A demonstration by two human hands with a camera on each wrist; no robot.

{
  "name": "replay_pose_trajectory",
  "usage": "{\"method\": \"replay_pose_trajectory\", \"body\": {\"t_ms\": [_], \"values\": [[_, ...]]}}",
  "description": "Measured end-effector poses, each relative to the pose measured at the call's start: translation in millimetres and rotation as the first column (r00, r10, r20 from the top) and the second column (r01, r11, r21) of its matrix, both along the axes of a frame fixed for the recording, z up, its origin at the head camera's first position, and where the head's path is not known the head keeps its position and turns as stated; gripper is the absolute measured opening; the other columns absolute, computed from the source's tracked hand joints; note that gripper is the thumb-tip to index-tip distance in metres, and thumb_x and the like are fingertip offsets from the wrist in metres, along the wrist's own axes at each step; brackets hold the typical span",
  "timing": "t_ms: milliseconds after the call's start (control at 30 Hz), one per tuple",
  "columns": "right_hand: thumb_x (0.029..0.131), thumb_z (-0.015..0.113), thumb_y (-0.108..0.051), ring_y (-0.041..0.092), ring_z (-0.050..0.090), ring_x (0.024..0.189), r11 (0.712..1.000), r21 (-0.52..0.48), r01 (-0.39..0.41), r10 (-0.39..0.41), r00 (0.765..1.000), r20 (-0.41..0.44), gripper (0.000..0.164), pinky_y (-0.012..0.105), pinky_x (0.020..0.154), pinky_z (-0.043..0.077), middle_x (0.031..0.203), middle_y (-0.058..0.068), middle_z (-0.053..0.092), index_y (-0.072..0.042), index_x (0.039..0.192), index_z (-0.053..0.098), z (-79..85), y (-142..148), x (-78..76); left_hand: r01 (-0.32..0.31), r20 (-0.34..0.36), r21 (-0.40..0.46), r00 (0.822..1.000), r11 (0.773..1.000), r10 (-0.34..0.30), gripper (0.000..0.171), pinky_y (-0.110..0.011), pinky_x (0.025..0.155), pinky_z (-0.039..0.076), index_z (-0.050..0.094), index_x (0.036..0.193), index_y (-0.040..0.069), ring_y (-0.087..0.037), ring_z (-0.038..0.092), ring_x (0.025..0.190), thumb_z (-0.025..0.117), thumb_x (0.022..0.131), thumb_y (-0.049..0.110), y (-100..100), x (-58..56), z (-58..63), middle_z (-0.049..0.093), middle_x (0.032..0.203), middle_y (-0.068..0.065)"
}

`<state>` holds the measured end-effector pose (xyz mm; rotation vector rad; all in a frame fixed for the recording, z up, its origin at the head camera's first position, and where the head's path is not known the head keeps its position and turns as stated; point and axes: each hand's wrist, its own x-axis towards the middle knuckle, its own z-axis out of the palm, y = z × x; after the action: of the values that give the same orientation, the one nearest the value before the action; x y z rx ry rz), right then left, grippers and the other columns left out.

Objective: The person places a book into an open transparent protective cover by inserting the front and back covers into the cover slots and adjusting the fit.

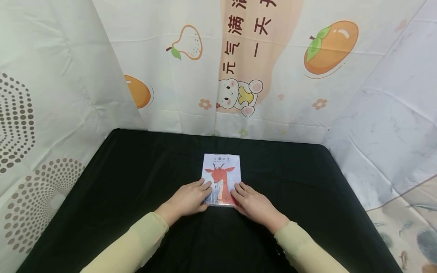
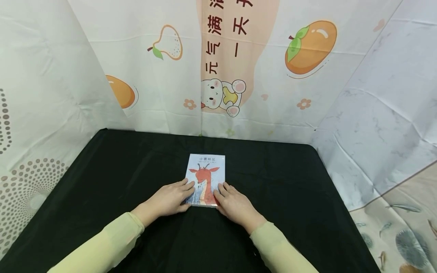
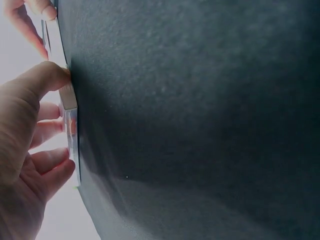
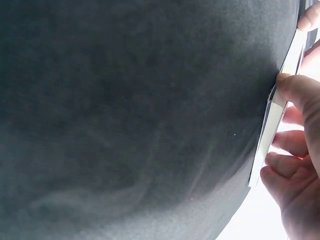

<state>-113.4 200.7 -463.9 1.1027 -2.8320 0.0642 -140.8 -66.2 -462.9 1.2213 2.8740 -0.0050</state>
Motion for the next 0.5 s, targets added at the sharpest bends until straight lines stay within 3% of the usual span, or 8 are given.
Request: {"method": "replay_pose_trajectory", "body": {"t_ms": [200, 333, 500], "values": [[0.089, 0.07, -0.032, 0.031, 0.044, 0.129, 1.0, 0.006, 0.019, -0.019, 1.0, -0.006, 0.054, 0.046, 0.101, 0.044, 0.139, 0.017, 0.051, -0.008, 0.135, 0.055, -1.5, -1.3, -4.3, -0.007, -0.005, -0.009, 1.0, 1.0, 0.007, 0.061, -0.045, 0.105, 0.04, 0.053, 0.137, 0.013, -0.029, 0.041, 0.132, 0.063, 0.09, 0.049, 1.3, -5.5, -1.3, 0.048, 0.144, -0.007], [0.091, 0.067, -0.034, 0.032, 0.041, 0.132, 1.0, -0.006, 0.029, -0.029, 0.999, 0.044, 0.055, 0.05, 0.106, 0.038, 0.142, 0.017, 0.048, -0.008, 0.137, 0.053, -1.1, -0.2, -5.8, -0.026, 0.024, -0.005, 0.999, 1.0, 0.026, 0.062, -0.044, 0.106, 0.038, 0.051, 0.138, 0.013, -0.028, 0.039, 0.134, 0.064, 0.089, 0.049, 1.3, -6.1, 0.5, 0.046, 0.146, -0.007], [0.095, 0.058, -0.043, 0.032, 0.033, 0.136, 0.992, -0.09, 0.087, -0.075, 0.988, 0.132, 0.056, 0.055, 0.11, 0.029, 0.148, 0.014, 0.042, -0.011, 0.141, 0.048, 5.5, 6.9, -9.4, -0.111, 0.092, 0.086, 0.99, 0.99, 0.103, 0.061, -0.046, 0.11, 0.034, 0.052, 0.138, 0.015, -0.026, 0.036, 0.136, 0.059, 0.09, 0.052, -4.2, -7.1, 5.9, 0.045, 0.147, -0.005]]}}
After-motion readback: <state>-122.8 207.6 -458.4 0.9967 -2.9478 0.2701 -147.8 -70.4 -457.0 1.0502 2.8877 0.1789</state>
